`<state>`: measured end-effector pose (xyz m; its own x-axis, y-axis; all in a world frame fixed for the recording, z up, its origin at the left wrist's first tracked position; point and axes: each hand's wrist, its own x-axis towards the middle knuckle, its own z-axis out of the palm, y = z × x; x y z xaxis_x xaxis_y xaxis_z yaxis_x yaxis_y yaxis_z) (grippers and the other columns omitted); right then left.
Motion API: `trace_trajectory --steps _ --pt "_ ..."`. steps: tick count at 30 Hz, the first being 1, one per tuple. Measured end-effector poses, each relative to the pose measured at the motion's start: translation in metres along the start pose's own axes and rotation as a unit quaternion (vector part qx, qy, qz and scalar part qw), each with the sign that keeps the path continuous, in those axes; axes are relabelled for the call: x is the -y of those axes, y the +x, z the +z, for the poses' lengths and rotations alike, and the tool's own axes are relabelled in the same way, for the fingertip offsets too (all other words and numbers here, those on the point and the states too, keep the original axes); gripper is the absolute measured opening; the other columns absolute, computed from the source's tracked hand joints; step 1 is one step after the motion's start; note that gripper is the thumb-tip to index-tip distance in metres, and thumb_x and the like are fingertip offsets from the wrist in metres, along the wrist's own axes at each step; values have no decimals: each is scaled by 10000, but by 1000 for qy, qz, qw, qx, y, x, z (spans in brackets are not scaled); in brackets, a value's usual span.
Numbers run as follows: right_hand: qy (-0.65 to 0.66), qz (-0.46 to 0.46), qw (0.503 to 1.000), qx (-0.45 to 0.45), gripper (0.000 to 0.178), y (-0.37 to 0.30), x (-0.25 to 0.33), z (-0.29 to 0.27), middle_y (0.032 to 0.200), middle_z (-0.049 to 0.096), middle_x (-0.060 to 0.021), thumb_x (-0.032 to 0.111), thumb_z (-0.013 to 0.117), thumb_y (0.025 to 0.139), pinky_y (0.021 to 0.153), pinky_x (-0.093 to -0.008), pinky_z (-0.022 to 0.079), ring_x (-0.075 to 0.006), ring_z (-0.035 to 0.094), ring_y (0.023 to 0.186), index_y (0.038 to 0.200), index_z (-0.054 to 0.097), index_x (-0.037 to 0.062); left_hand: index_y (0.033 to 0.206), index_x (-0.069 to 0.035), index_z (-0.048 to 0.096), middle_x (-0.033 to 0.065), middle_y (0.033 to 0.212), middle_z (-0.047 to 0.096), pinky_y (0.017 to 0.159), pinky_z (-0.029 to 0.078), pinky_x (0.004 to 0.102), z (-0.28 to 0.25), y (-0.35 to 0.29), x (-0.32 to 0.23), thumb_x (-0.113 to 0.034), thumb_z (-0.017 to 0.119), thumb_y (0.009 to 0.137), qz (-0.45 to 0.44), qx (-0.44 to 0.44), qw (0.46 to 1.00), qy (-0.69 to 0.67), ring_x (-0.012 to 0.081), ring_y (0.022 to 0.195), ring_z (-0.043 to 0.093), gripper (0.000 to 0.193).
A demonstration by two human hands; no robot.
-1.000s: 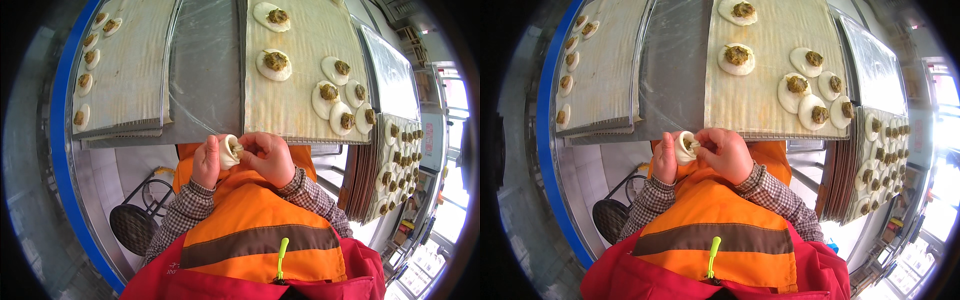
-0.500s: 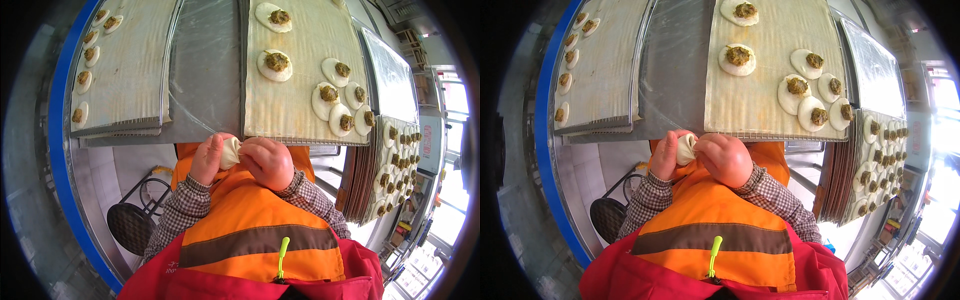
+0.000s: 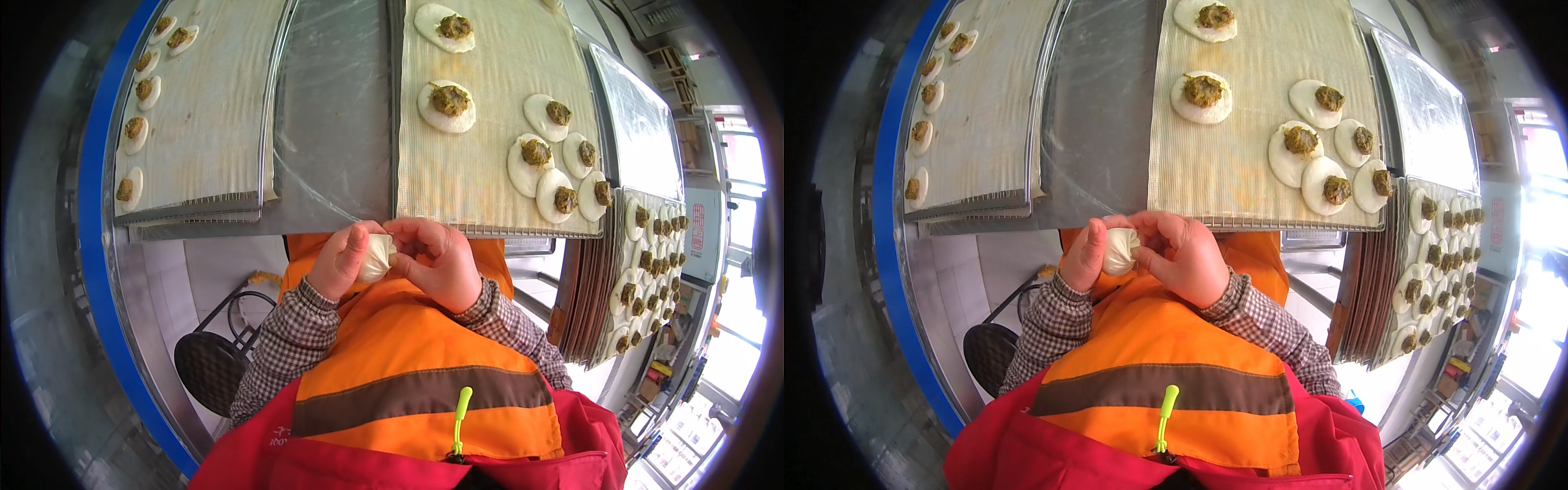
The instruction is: The person repeatedly picks up round dough discs with filling, pleats the edges to seal them, and places the finished buns on trays. The person also moves trays of filled buns between work surfaces and a conveyor belt.
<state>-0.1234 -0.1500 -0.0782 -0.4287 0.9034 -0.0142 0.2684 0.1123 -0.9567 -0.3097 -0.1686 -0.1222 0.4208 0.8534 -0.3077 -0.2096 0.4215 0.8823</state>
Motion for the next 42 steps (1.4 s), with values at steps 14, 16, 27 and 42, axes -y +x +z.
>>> trace_trajectory --steps 14,16,27,42 --pt "-88 -105 990 -20 183 2 2 -4 744 607 -109 4 691 748 539 -291 487 -207 601 594 907 601 12 1040 3 562 84 952 592 759 452 275 15 5 -12 -653 376 913 131 -58 990 18 147 841 551 693" --pt "-57 -41 997 -37 168 1 2 -4 735 612 -87 9 714 732 524 -253 457 -157 578 582 872 621 15 1039 2 564 97 963 593 766 457 290 20 6 -11 -641 389 914 259 -86 955 114 162 845 558 678" --pt "-64 -145 987 12 210 3 9 -4 766 598 -113 43 687 738 539 -353 504 -282 607 615 923 588 29 884 -13 577 52 803 605 645 459 224 21 4 -11 -619 187 966 107 -135 985 29 111 717 564 725" --pt "-210 -270 934 108 199 14 15 -32 722 575 -99 110 697 730 480 -385 467 -289 576 560 878 575 57 966 -36 552 49 766 610 543 530 248 19 27 -17 -730 266 880 -184 111 926 -311 130 618 600 755"
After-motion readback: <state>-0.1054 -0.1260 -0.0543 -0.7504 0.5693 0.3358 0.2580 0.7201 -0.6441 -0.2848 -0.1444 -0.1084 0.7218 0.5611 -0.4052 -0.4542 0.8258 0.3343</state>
